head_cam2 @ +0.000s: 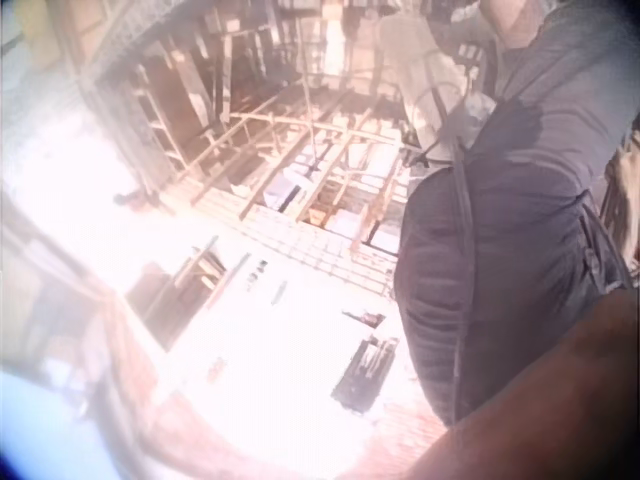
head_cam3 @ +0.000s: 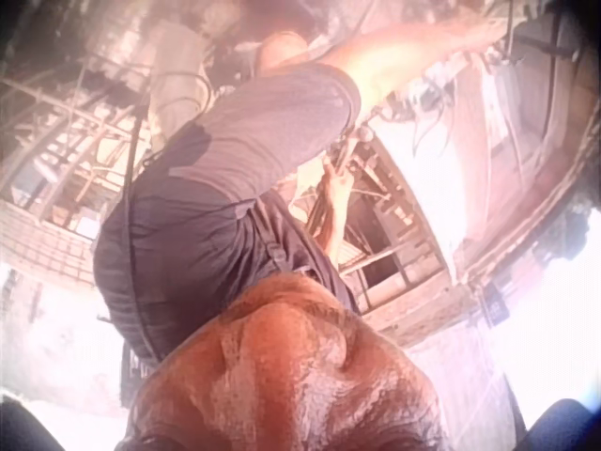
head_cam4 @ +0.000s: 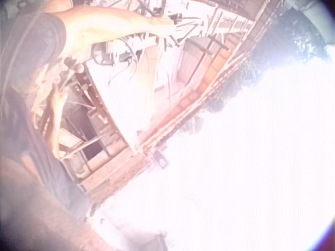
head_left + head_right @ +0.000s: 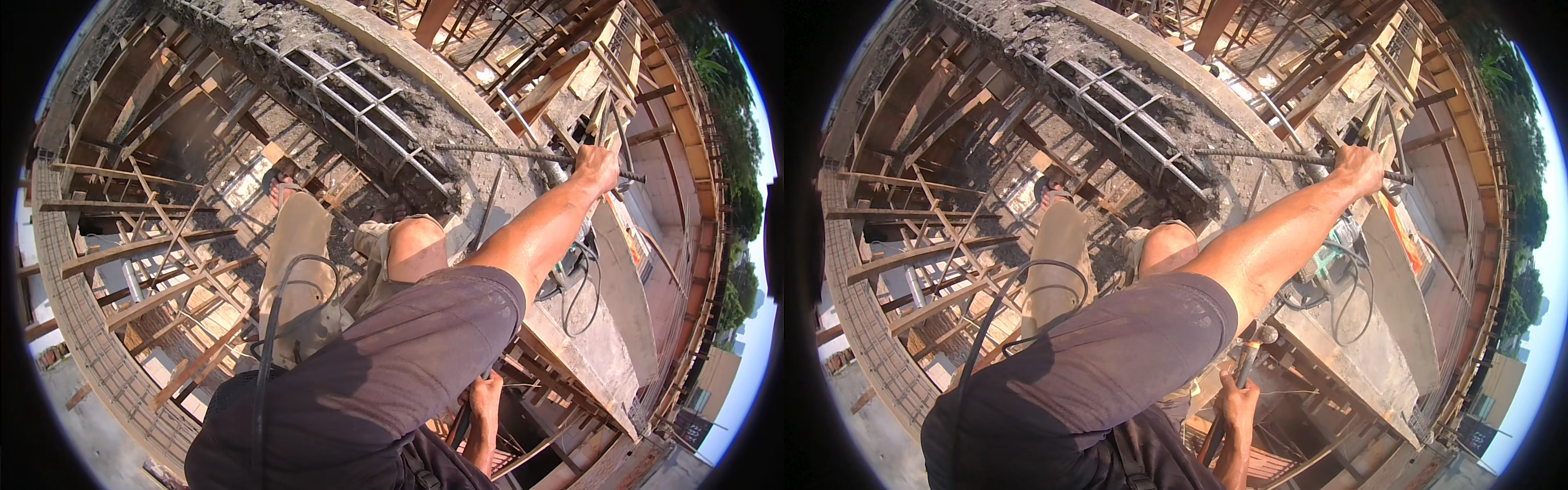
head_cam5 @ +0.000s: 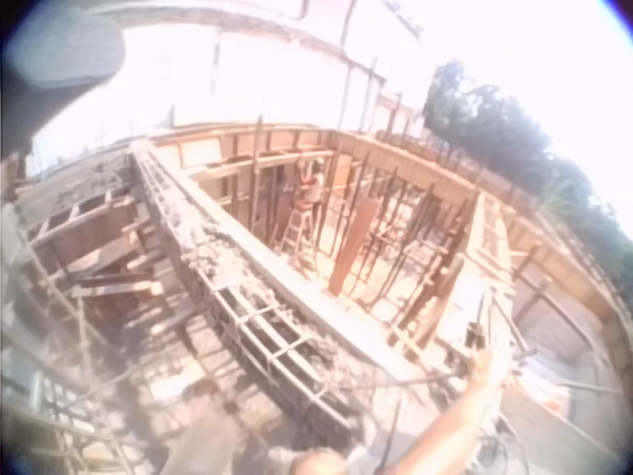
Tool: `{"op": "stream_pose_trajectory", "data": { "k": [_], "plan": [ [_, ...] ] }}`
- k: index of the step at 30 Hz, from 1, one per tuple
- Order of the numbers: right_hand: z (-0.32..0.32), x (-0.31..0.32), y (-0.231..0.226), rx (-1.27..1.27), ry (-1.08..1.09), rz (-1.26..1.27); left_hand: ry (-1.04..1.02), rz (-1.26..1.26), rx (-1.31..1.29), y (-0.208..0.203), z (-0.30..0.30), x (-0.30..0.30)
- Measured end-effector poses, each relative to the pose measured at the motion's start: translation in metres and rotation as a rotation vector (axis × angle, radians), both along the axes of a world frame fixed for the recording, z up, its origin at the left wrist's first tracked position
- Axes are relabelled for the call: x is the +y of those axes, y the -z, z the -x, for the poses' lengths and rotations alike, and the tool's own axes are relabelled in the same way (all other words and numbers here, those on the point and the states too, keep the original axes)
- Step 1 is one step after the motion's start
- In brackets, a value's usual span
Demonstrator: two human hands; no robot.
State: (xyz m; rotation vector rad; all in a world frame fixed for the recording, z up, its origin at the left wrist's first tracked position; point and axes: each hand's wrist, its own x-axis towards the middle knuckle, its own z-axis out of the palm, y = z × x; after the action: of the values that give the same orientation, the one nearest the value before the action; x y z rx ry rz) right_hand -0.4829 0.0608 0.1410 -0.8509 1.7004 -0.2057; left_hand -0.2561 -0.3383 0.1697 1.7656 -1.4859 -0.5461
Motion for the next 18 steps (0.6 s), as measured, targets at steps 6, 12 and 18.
{"op": "stream_pose_trajectory", "data": {
  "k": [6,12,18],
  "plan": [
    [0.003,0.008,-0.008,0.019,0.032,-0.019,-0.005,0.076,0.014,0.003,-0.005,0.019],
    [-0.004,0.015,-0.020,0.028,-0.014,-0.026,0.051,0.314,0.275,-0.043,-0.044,0.171],
    [-0.002,0.027,-0.013,0.048,-0.080,-0.011,-0.021,0.348,0.223,-0.036,-0.034,0.166]
  ]
}}
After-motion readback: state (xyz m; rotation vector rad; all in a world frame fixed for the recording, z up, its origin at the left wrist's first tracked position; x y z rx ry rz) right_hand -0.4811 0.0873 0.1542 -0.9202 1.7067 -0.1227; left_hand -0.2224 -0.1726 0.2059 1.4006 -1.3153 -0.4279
